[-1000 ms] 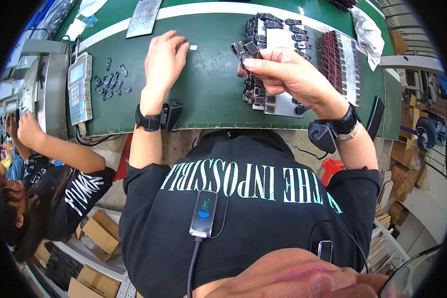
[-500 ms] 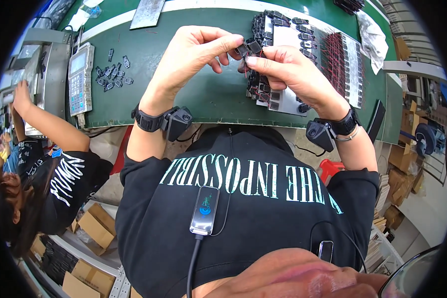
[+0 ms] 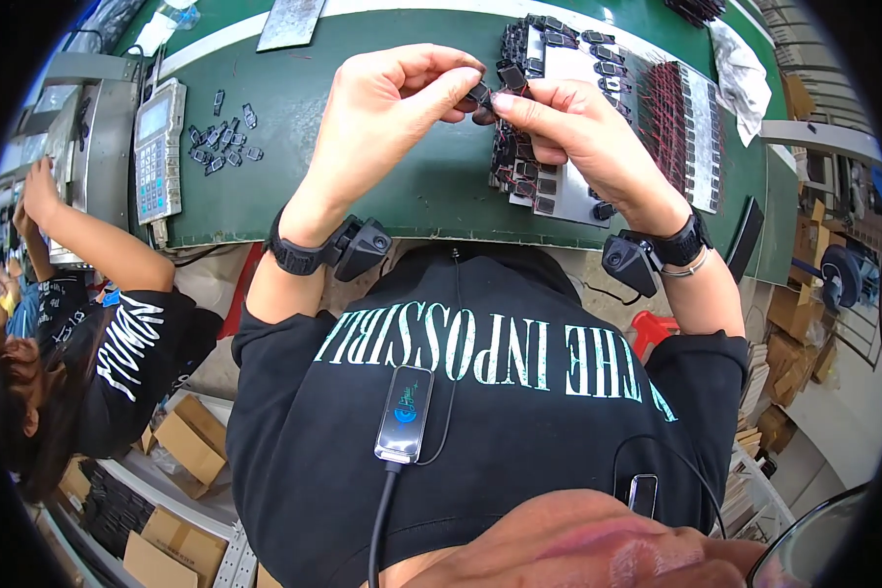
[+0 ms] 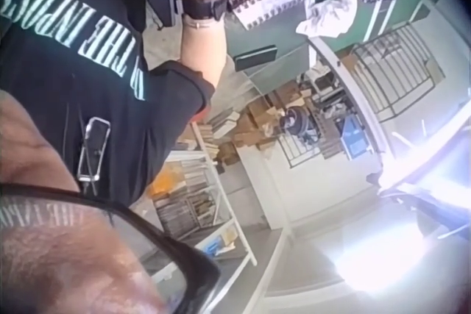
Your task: The person picks up a small electronic component and a plastic casing, fits them together by hand, and places the assembled unit onto a white tray. This process is repeated for several other components and casings.
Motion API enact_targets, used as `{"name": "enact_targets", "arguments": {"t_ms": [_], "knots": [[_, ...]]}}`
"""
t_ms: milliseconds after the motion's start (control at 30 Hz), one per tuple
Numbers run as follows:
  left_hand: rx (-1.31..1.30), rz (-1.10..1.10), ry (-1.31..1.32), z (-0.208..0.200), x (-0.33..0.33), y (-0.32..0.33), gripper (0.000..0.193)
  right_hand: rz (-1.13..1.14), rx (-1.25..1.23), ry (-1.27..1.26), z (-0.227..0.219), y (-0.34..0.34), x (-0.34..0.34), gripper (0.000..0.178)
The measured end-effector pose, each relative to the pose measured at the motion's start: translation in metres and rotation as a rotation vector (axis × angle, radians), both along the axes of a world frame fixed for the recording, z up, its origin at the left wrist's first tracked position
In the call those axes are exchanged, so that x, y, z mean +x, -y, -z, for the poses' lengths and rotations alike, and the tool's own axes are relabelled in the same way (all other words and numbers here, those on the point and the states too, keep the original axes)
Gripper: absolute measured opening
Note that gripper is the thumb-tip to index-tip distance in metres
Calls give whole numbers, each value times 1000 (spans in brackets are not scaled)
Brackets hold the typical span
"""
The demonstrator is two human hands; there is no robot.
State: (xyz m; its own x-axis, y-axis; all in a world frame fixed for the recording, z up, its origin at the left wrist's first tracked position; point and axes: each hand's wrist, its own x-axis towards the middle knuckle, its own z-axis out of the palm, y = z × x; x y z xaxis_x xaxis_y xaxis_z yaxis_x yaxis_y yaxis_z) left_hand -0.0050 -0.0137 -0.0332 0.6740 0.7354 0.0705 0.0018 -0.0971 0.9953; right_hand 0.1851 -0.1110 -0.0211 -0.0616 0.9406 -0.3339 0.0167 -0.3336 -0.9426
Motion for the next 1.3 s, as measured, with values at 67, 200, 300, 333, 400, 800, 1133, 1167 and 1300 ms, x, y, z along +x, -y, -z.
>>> {"name": "enact_targets", "arguments": {"t_ms": [67, 200, 300, 333, 400, 800, 1133, 1167, 1300], "knots": [[-15, 9, 12, 0, -1, -1, 21, 9, -2, -29, 2, 0, 0, 23], [-61, 33, 44, -1, -3, -5, 22, 35, 45, 77, -7, 0, -5, 23], [-98, 54, 62, -2, -3, -6, 22, 48, 47, 94, -5, 1, -6, 22], [-95, 54, 55, -3, -3, -5, 22, 52, 49, 102, -4, 0, -6, 22], [-89, 52, 40, -5, -3, -5, 22, 53, 53, 97, -4, -1, -5, 21], [-216, 88, 91, 3, 0, -14, 23, 75, 75, 77, -2, -7, -3, 21], [-399, 140, 117, 8, 2, -23, 24, 81, 6, 3, -5, -8, 4, 26], [-380, 135, 124, 9, 3, -23, 24, 82, 4, 3, -4, -8, 4, 26], [-338, 118, 112, 7, 3, -24, 24, 93, 33, 1, 1, -9, 4, 28]]}}
